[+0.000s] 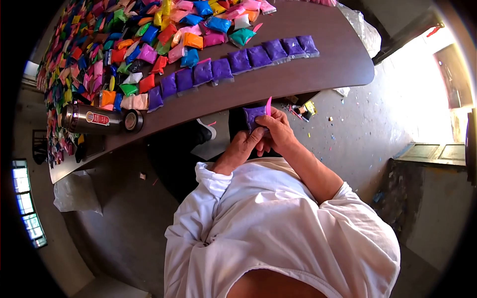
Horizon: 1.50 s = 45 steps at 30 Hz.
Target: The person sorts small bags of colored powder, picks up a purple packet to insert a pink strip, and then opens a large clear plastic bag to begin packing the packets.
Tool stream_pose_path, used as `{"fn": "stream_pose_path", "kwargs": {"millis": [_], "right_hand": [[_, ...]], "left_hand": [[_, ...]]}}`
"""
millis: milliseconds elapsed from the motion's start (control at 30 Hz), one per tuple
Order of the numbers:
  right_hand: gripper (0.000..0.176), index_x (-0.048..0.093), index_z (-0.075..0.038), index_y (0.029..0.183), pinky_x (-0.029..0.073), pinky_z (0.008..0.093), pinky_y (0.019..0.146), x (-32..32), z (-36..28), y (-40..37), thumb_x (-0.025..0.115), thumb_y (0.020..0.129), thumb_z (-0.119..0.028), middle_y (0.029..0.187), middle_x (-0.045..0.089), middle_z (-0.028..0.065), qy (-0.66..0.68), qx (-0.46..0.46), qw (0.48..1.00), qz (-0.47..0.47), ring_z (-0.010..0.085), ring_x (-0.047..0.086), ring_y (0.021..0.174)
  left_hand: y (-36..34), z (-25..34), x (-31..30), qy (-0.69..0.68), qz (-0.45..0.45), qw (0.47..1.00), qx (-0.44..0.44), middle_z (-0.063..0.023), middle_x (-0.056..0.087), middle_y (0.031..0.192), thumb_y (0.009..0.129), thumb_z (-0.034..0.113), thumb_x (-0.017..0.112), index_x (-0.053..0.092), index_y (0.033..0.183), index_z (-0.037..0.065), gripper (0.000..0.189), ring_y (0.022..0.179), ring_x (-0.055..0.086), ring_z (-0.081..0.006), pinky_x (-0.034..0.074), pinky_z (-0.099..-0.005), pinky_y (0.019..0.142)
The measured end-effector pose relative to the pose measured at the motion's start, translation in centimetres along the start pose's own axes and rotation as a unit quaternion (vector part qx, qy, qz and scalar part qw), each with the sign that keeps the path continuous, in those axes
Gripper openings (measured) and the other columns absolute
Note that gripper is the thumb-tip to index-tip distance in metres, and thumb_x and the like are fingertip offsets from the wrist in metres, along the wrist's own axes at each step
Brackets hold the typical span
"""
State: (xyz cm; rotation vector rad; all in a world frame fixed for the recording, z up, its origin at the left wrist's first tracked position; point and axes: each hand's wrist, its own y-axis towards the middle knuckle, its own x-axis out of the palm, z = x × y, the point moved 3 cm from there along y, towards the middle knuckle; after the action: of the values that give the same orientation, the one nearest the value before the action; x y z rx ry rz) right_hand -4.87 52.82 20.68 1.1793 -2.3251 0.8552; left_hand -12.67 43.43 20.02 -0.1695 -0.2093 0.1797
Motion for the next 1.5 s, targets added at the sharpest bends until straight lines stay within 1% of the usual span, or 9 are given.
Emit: {"fn": "stream_pose_path", "kwargs": {"millis": [267,367,667,733,867,1167,1267,1367,1500], "right_hand": [[0.019,0.051,0.001,0.096,0.047,0.0279,0.029,-0.2,0.5,0.0,0.053,0.085,-0.014,0.06,0.06,0.0132,0.036,0.011,0.999,-0.025,0.0221,0.057,0.037],[0.02,0.054,0.001,0.096,0.045,0.0268,0.028,-0.4,0.8,0.0,0.054,0.085,-0.016,0.061,0.06,0.0107,0.033,0.032,0.999,-0.021,0.0183,0.055,0.036],[0.019,0.054,0.003,0.093,0.046,0.0286,0.028,-0.7,0.7,0.1,0.052,0.086,-0.015,0.059,0.059,0.012,0.008,-0.026,1.0,-0.015,0.0214,0.057,0.037],[0.02,0.053,0.003,0.093,0.045,0.0288,0.028,-0.5,0.6,-0.2,0.051,0.088,-0.016,0.06,0.059,0.0131,0.032,0.025,0.999,-0.019,0.0231,0.057,0.038],[0.021,0.053,0.003,0.092,0.045,0.0292,0.028,-0.9,0.8,-0.3,0.051,0.088,-0.017,0.061,0.059,0.0138,0.038,0.049,0.998,-0.024,0.0241,0.058,0.038],[0.022,0.052,0.004,0.09,0.046,0.0309,0.028,-0.6,0.8,-0.6,0.051,0.089,-0.019,0.062,0.06,0.0155,0.018,-0.01,0.999,-0.025,0.0266,0.058,0.037],[0.022,0.053,0.002,0.092,0.045,0.0297,0.028,-0.5,0.6,-0.7,0.052,0.091,-0.02,0.061,0.059,0.0121,0.051,0.008,0.999,0.001,0.0218,0.056,0.036],[0.021,0.052,0.004,0.089,0.046,0.0312,0.028,-0.8,0.9,-0.5,0.049,0.091,-0.017,0.062,0.06,0.015,0.041,-0.007,0.999,-0.004,0.026,0.057,0.037],[0.02,0.052,0.003,0.089,0.046,0.0315,0.029,-0.9,0.7,-0.7,0.048,0.091,-0.017,0.063,0.06,0.015,-0.002,-0.027,1.0,-0.009,0.026,0.058,0.037]], "left_hand": [[0.0,-0.2,-0.2,-0.006,-0.015,1.0,-0.016,-0.0055,0.056,0.066,0.094,0.051,0.042,0.051,0.073,0.006,0.051,0.059,0.052,-0.0121,0.042,-0.0245,0.055],[0.0,-0.6,-0.2,-0.002,-0.017,1.0,-0.004,-0.0057,0.055,0.065,0.095,0.05,0.042,0.051,0.072,0.006,0.051,0.059,0.052,-0.0124,0.042,-0.0252,0.055],[0.0,-0.5,0.0,0.008,-0.016,1.0,-0.025,-0.004,0.053,0.063,0.096,0.046,0.042,0.054,0.078,0.004,0.048,0.061,0.055,-0.0148,0.045,-0.0265,0.055],[0.0,-0.7,0.0,-0.004,-0.022,1.0,-0.021,-0.0038,0.052,0.063,0.096,0.046,0.042,0.054,0.078,0.004,0.047,0.061,0.055,-0.0148,0.045,-0.0263,0.055],[0.0,-0.8,0.1,-0.016,-0.03,0.999,-0.013,-0.0038,0.052,0.062,0.097,0.044,0.041,0.054,0.08,0.003,0.046,0.06,0.055,-0.0145,0.044,-0.026,0.055],[0.0,-0.6,0.0,-0.003,-0.038,0.999,-0.028,-0.0047,0.053,0.064,0.097,0.04,0.042,0.053,0.083,0.003,0.041,0.061,0.054,-0.0133,0.044,-0.0251,0.056],[0.0,-0.8,0.2,-0.017,-0.042,0.999,-0.016,-0.0049,0.054,0.066,0.097,0.04,0.042,0.053,0.084,0.003,0.041,0.061,0.054,-0.0135,0.044,-0.0252,0.057],[-0.2,-0.2,0.5,0.028,-0.023,0.999,-0.022,-0.004,0.053,0.059,0.098,0.038,0.041,0.056,0.077,0.002,0.045,0.059,0.056,-0.0142,0.045,-0.0266,0.056],[-0.1,-0.7,0.3,0.018,-0.041,0.999,-0.031,-0.0039,0.052,0.059,0.098,0.038,0.041,0.056,0.08,0.001,0.044,0.06,0.056,-0.0141,0.045,-0.0268,0.056]]}}
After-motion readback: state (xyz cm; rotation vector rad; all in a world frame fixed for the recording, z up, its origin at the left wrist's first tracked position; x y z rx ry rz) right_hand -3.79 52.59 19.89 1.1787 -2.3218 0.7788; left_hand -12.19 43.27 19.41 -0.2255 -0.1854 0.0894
